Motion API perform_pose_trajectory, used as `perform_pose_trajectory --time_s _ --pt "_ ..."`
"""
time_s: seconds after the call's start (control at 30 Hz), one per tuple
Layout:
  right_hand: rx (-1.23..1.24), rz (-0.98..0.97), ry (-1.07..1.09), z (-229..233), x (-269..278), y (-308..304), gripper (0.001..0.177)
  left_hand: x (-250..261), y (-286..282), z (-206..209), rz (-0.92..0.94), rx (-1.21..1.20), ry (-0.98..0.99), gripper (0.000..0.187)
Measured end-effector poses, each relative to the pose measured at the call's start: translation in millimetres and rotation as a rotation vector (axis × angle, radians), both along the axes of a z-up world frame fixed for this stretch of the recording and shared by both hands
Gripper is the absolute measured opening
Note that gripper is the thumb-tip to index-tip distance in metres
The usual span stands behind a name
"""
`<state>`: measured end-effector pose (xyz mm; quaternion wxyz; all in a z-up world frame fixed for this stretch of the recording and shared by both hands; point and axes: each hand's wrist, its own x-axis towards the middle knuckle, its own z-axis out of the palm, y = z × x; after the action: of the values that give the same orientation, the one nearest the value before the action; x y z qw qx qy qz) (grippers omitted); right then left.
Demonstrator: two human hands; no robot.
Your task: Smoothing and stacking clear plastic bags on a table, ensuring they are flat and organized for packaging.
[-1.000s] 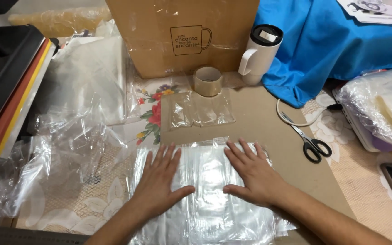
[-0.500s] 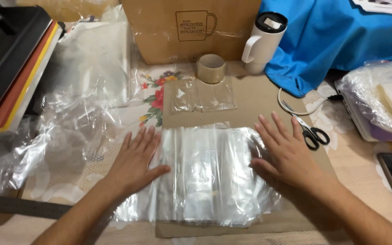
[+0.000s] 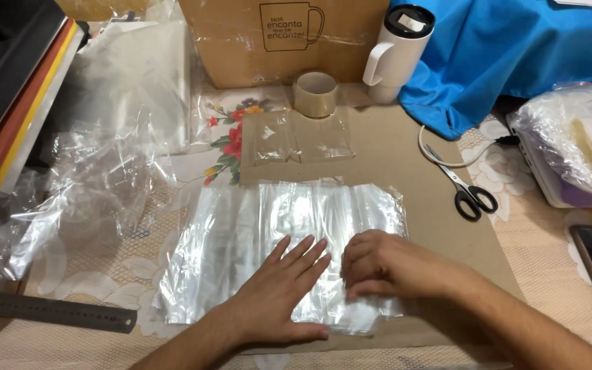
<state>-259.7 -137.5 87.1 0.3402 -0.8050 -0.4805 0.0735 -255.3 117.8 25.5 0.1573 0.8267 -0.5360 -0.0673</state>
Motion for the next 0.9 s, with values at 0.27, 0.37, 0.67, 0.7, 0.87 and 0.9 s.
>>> perform_pose_trajectory --time_s 0.27,0.37,0.67,0.7,0.87,0.9 --pt "0.228 -0.257 -0.034 7 29 11 0.039 -3 4 -2 0.303 -0.722 0.207 0.031" --pt "0.513 -0.448 -0.280 -13 32 -9 0.058 1 0 36 0.922 -0.887 0.851 0.032" --pt "-0.231 0.106 0.144 -3 -1 -1 0.045 -1 14 10 0.316 -0.749 -0.208 0.027" --pt "-0.233 0.103 0.146 -5 3 -1 0.045 -1 12 12 0.315 -0.751 -0.205 0.027" --pt "-0.051 0.122 0.035 -21 11 0 0.023 -5 6 18 0.060 -0.359 -0.704 0.027" --pt "-0.052 0.123 0.037 -19 9 0 0.023 -7 7 15 0.061 -0.360 -0.702 0.027"
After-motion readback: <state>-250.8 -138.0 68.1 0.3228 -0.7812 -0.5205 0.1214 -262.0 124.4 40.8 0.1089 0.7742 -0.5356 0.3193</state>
